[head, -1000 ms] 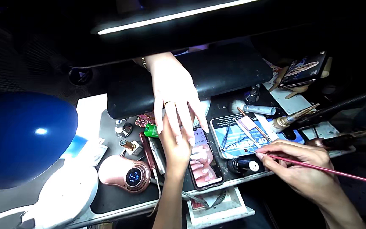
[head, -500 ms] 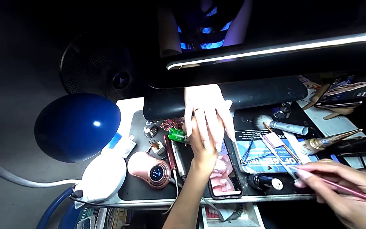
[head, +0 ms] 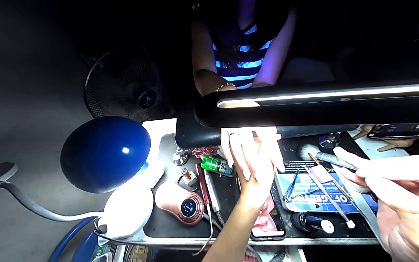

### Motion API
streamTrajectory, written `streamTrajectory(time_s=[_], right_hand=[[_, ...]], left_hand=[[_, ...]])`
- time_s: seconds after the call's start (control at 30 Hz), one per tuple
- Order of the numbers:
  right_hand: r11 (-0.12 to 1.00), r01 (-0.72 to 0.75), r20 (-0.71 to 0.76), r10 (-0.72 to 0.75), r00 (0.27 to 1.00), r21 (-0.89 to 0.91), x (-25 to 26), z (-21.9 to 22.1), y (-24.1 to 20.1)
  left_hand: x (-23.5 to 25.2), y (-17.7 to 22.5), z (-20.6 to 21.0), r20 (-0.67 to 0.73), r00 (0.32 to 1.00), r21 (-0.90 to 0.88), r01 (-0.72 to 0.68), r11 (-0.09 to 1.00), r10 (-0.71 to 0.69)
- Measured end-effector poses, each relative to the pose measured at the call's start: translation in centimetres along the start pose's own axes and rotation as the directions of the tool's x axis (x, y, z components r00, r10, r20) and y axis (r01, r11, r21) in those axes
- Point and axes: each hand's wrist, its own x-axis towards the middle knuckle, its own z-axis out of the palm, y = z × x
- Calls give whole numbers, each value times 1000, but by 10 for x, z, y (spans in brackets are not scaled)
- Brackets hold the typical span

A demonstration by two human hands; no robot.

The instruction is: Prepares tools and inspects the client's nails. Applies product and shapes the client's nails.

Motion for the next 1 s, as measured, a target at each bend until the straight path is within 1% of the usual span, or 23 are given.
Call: streamTrajectory(time_s=[0.07,0.17,0.3,0.4,0.47,0.57,0.67,0.73,0.8,0.9,1.0], right_hand=[[1000,5,-37,-5,999,3,4,8,2],[1000,11,-59,-11,998,9,7,17,3],[998,-12,-100,17,995,55,9,26,2],[997,-21,-129,30,991,77,9,33,1],[995,-25,-154,39,987,93,10,42,-2],[995,12,-127,1,992,101,11,59,-6],[993,55,-114,-43,992,100,12,78,-8],[986,103,-107,-89,990,128,13,91,-4],[985,116,-88,-105,991,125,16,102,-4],[992,107,-84,-102,991,60,12,112,-3],[991,130,-72,-130,989,-10,9,116,0]], left_hand=[[0,4,0,-7,998,-51,56,997,-57],[-2,5,-3,3,997,-100,71,992,-71],[0,10,-5,13,999,-226,49,973,-47],[1,14,-12,64,998,-288,38,957,-21],[2,16,-19,110,994,-354,65,933,-27],[6,19,-25,126,992,-416,70,907,-18],[8,17,-35,185,983,-511,97,854,-1],[8,15,-42,213,977,-527,102,844,15],[7,15,-46,217,976,-521,105,847,12],[1,15,-56,263,965,-487,120,865,14],[-2,11,-60,208,978,-467,85,880,16]])
